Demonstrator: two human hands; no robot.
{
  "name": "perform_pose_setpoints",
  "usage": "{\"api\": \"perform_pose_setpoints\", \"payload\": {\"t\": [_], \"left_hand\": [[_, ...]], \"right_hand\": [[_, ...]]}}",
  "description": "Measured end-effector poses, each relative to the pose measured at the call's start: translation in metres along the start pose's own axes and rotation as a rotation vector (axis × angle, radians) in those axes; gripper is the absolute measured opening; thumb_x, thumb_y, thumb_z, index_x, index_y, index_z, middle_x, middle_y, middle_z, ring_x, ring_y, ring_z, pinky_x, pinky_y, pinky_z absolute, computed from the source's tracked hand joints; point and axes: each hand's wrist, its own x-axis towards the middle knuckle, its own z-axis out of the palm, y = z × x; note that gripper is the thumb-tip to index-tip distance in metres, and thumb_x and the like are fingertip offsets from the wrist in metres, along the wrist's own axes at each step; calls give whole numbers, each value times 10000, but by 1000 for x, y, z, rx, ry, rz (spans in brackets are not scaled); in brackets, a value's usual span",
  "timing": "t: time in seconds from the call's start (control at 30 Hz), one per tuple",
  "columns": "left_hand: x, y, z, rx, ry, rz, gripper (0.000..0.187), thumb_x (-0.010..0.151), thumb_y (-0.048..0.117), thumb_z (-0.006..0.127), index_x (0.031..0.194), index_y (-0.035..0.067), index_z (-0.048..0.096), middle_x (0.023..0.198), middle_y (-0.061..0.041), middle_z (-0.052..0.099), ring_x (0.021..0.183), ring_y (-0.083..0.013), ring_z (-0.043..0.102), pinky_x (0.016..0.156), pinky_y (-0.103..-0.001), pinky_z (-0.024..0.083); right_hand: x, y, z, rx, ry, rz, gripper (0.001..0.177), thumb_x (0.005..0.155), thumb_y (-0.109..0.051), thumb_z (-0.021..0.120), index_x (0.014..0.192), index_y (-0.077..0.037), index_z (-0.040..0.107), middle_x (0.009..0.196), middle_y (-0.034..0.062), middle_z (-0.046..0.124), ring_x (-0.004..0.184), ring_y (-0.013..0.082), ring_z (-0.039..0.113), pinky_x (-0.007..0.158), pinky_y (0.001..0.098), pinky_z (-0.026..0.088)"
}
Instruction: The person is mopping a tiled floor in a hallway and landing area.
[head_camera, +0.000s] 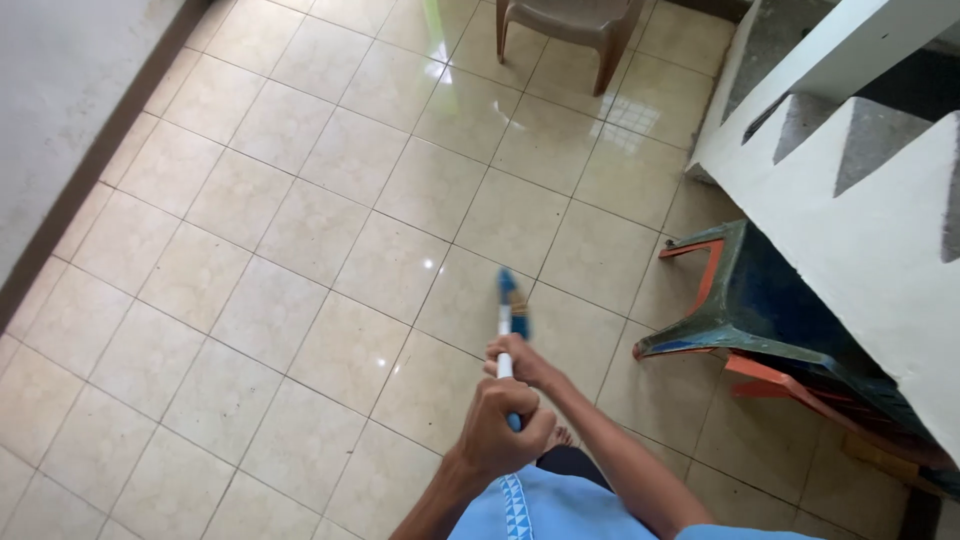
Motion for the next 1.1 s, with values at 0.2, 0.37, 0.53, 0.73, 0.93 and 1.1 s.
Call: {"api": "perform_pose_setpoints", "payload": {"t": [0.2, 0.37, 0.53, 0.73, 0.93, 1.1], "left_hand": [[18, -20, 3, 190, -331, 17, 303, 785, 91, 672, 512, 6, 572, 465, -151, 509, 375, -260, 506, 477, -368, 453], [49, 4, -1, 72, -303, 273, 220, 715, 64, 661, 542, 15, 535, 503, -123, 517, 436, -271, 526, 498, -385, 447], [94, 29, -11, -133, -177, 367, 285, 687, -30, 630, 546, 28, 389, 517, -74, 398, 462, -216, 423, 506, -386, 318], [144, -57, 45, -284, -49, 45, 260, 729, -94, 564, 614, -15, 345, 544, -47, 312, 508, -120, 283, 478, -355, 235], [165, -98, 86, -213, -45, -9, 330, 736, -79, 606, 596, -16, 314, 541, -52, 282, 501, -123, 280, 471, -355, 232], [184, -24, 61, -42, -77, -48, 350, 694, -55, 635, 535, -19, 326, 462, -90, 344, 426, -166, 315, 469, -380, 260]], "right_hand": [[48, -198, -62, 537, 186, 246, 146, 997, -156, 623, 1114, -103, 554, 1100, -35, 578, 1049, 94, 554, 970, 273, 432], [63, -157, -76, 303, 79, 258, 132, 977, -84, 583, 953, -44, 459, 922, 55, 488, 904, 186, 482, 869, 316, 393], [66, -16, -80, -38, 118, 78, 301, 765, -90, 714, 618, -1, 466, 620, 132, 478, 634, 293, 502, 609, 398, 436], [21, 101, -172, -303, 102, 243, 119, 664, -134, 713, 598, -83, 628, 649, 150, 634, 670, 372, 630, 582, 451, 490], [25, 161, -181, -177, 51, 327, 145, 668, -96, 706, 595, -59, 587, 633, 176, 588, 611, 373, 589, 553, 447, 476], [78, 138, -124, 29, 204, 74, 280, 744, -64, 717, 571, -32, 499, 578, 145, 481, 527, 270, 488, 532, 407, 419]]}}
